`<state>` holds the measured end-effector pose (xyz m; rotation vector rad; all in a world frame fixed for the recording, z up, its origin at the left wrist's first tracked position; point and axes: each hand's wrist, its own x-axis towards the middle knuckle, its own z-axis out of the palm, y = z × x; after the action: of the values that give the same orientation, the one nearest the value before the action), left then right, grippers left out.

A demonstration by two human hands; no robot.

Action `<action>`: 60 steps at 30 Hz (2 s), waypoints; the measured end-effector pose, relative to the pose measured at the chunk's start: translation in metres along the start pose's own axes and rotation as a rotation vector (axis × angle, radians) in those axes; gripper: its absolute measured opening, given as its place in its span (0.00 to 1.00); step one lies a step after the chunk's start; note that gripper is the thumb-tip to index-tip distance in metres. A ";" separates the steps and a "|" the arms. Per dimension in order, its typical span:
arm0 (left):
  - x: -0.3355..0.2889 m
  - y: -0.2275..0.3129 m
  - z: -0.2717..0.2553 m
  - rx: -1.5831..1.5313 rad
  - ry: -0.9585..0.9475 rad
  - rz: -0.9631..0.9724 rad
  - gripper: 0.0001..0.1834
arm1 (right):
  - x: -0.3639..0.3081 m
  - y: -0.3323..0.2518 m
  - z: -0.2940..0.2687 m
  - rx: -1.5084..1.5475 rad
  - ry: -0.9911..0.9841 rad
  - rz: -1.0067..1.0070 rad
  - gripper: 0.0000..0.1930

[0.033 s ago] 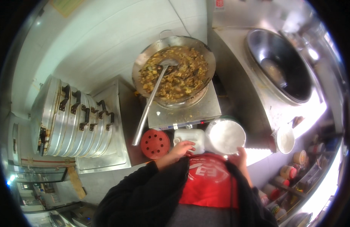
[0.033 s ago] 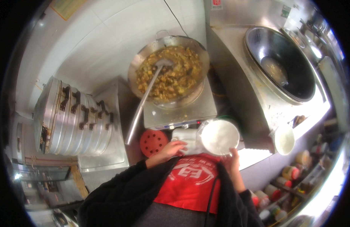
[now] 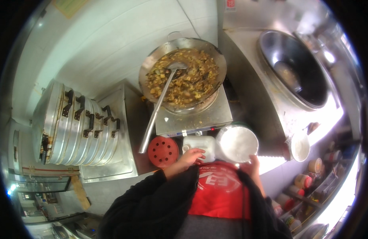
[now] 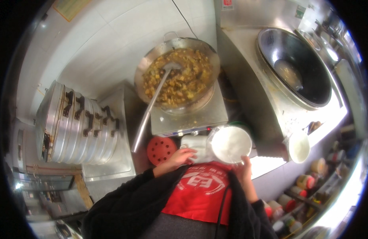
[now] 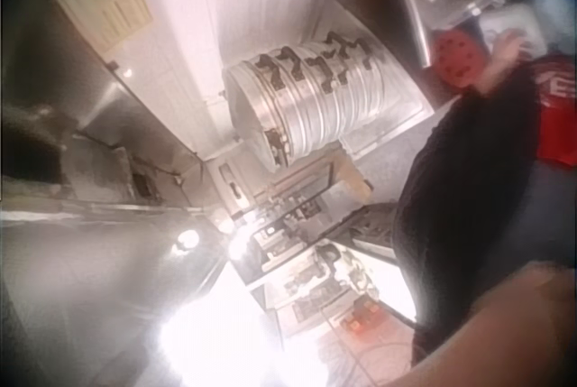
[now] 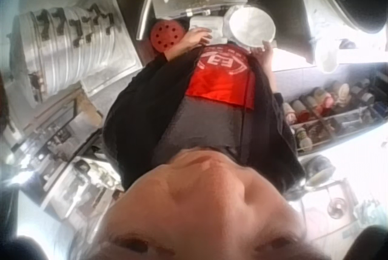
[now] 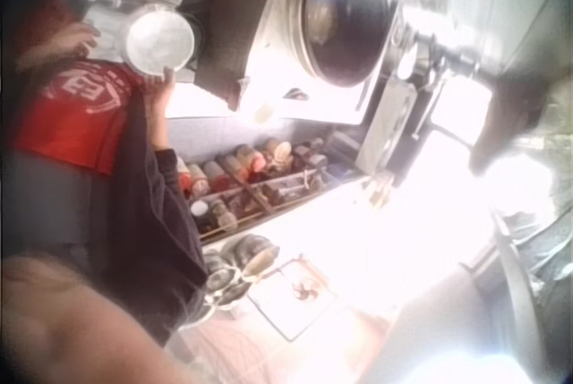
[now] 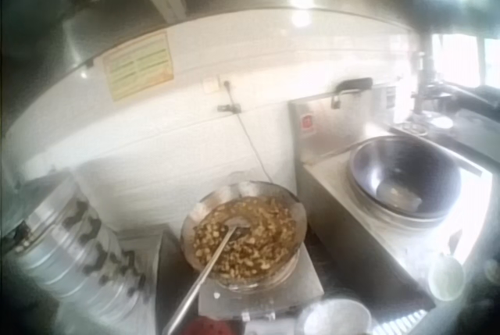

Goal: The person stirs a large wok of cooked food with a ladle, then scoops portions into a white bowl held in the other hand. The person continues to serve the food into the bowl until it is full.

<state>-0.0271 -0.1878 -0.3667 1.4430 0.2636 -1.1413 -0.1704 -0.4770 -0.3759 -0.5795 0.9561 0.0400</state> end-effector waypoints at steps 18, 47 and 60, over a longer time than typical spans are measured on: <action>-0.002 -0.004 0.005 -0.027 -0.007 -0.017 0.17 | 0.006 0.002 -0.009 0.082 0.013 -0.010 0.26; 0.002 -0.013 0.004 -0.021 -0.038 -0.011 0.17 | 0.007 0.006 -0.016 0.110 0.000 -0.013 0.29; 0.009 -0.019 0.002 -0.027 -0.024 -0.049 0.18 | -0.004 0.007 -0.022 -0.043 0.066 0.025 0.29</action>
<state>-0.0374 -0.1886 -0.3854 1.4052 0.2977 -1.1903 -0.1915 -0.4811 -0.3850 -0.6114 1.0287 0.0641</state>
